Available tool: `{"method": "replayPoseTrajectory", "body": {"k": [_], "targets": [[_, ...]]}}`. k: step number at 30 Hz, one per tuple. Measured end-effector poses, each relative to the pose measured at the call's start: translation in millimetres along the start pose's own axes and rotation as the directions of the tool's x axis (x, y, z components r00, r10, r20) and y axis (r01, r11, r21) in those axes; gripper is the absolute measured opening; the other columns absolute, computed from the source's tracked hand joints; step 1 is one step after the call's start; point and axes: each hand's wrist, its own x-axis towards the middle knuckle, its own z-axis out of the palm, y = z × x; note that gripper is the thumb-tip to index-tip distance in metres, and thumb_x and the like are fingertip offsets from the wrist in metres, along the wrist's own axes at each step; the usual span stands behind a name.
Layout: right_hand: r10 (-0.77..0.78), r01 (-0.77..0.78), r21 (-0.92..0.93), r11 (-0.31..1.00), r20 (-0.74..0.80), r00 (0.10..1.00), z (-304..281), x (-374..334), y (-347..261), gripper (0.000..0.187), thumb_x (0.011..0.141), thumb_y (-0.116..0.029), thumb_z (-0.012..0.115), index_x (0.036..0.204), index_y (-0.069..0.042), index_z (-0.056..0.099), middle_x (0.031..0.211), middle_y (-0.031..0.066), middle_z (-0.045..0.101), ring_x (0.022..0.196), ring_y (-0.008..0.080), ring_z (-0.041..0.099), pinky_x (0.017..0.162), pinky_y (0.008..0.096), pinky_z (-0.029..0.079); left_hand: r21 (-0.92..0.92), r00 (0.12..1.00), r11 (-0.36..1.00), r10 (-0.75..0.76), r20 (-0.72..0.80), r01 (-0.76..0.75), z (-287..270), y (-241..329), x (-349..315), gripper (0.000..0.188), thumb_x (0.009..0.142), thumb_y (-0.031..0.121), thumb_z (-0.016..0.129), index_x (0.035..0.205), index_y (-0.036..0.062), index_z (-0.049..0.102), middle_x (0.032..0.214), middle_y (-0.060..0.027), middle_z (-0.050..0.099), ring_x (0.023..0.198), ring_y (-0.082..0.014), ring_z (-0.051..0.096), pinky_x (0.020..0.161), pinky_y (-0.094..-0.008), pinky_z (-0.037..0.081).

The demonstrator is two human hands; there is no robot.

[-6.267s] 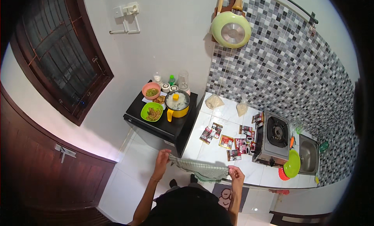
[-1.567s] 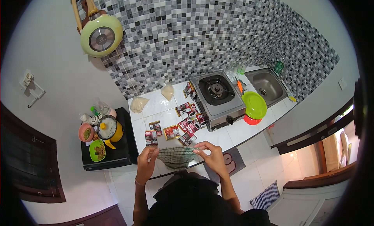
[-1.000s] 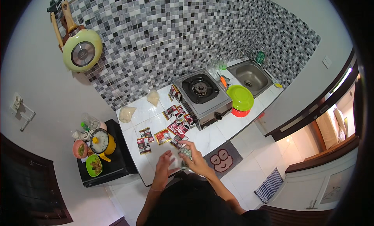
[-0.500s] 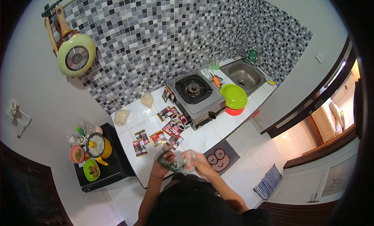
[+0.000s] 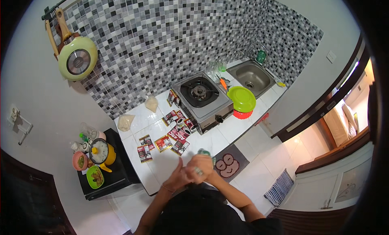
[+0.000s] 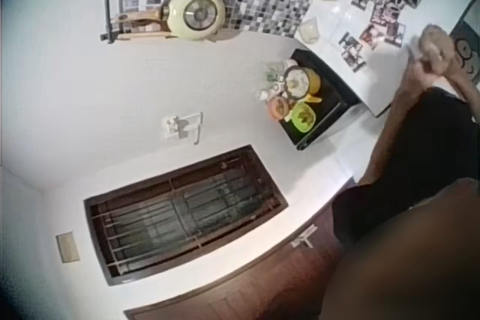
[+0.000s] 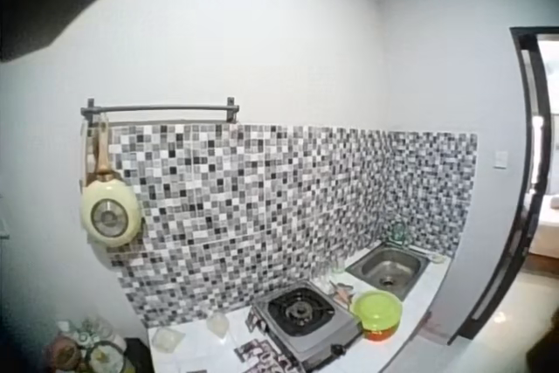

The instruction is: Wiping a plate and organizing condiment packets on a kitchen counter.

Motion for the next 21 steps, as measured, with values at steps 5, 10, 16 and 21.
{"method": "replayPoseTrajectory", "body": {"k": [5, 10, 16, 21], "targets": [[-0.230, 0.106, 0.252, 0.962, 0.536, 0.812, 35.3, -14.9, -37.7, 0.023, 0.092, -0.026, 0.070, 0.082, -0.008, 0.060, 0.063, 0.0056, 0.052, 0.057, 0.0258, 0.057, 0.057, 0.0386, 0.047, -0.322, 0.591, 0.792, -0.061, 0.804, 0.520, -59.5, 13.2, 24.3, 0.104, 0.092, 0.082, 0.018, 0.140, -0.0018, 0.055, 0.133, -0.0131, 0.065, 0.123, -0.0192, 0.060, 0.105, -0.0350, 0.048], [-0.263, 0.063, 0.311, 0.948, 0.662, 0.701, 71.4, -58.0, -47.5, 0.035, 0.096, -0.029, 0.067, 0.070, -0.010, 0.054, 0.058, 0.0035, 0.050, 0.052, 0.0241, 0.055, 0.050, 0.0382, 0.041, 0.336, 0.695, 0.938, -0.297, 0.654, 0.084, -26.3, 71.9, 14.4, 0.048, 0.098, 0.038, 0.067, 0.124, -0.0025, 0.070, 0.122, -0.0120, 0.072, 0.116, -0.0167, 0.064, 0.105, -0.0295, 0.047], [0.106, -0.256, 0.198, 0.946, 0.559, 0.823, 46.8, -61.0, -37.5, 0.043, 0.097, -0.030, 0.065, 0.062, -0.010, 0.052, 0.059, 0.0078, 0.055, 0.053, 0.0303, 0.055, 0.050, 0.0407, 0.040, -0.722, 0.973, 0.653, -0.165, 0.161, 0.230, -67.7, -8.2, 33.1, 0.026, 0.105, 0.025, 0.057, 0.121, 0.0050, 0.059, 0.088, 0.0001, 0.055, 0.067, -0.0114, 0.051, 0.062, -0.0279, 0.048], [0.859, -0.548, 0.749, 0.372, -0.055, 0.508, 10.9, -71.3, -18.0, 0.053, 0.104, -0.034, 0.052, 0.056, -0.013, 0.045, 0.047, 0.0017, 0.046, 0.038, 0.0174, 0.040, 0.041, 0.0337, 0.028, -0.983, 0.976, 0.056, 0.127, 0.179, 0.173, -17.0, 13.8, 44.2, 0.028, 0.110, 0.028, 0.044, 0.100, 0.0130, 0.064, 0.063, 0.0038, 0.042, 0.052, -0.0104, 0.037, 0.050, -0.0261, 0.033]]}}
